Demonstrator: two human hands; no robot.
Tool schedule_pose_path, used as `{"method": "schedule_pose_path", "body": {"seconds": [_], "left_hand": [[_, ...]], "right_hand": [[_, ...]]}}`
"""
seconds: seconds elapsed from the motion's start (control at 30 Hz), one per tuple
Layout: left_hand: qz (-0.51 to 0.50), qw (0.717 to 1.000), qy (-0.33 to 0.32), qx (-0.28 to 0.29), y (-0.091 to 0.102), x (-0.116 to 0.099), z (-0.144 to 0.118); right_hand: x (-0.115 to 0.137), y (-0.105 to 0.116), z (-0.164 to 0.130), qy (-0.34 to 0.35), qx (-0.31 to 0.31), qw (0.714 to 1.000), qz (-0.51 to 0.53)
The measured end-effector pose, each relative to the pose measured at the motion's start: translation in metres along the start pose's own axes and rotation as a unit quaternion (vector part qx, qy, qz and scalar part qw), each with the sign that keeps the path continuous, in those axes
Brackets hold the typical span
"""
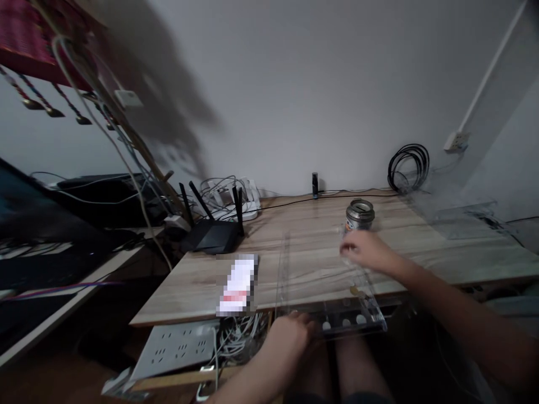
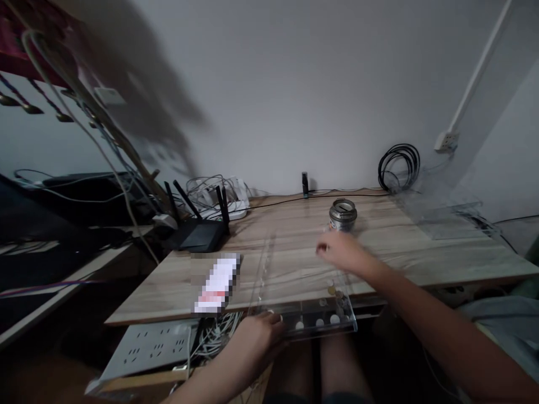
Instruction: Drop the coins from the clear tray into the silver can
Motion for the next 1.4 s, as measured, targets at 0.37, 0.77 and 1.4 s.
{"method": "schedule_pose_path", "body": {"seconds": [0.37,0.77,1.4], "left_hand": [[-0.025,0.998,0.041,-0.046,0.006,0.017,0.012],[-0.337,0.929,-0.016,-0.153,0.034,0.010,0.059],[-0.929,0.297,0.160,-0.152,0.050,-0.010,0.159]], "right_hand": [[0.010,-0.050,-0.037,0.060,0.274,0.958,-0.062],[0.010,-0.047,-0.035,0.032,0.308,0.950,-0.037],[-0.102,0.039,0.085,-0.276,-0.166,0.945,-0.060]]}}
Point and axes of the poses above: each hand's wrist, its own z-axis towards the middle knuckle, its own y-axis out of the back of the hand, x = y × z, the point moved 2 cm from there along z, towards the middle knuckle, and after that the axes turned 4 degrees about -x, right-handed, at the moved point
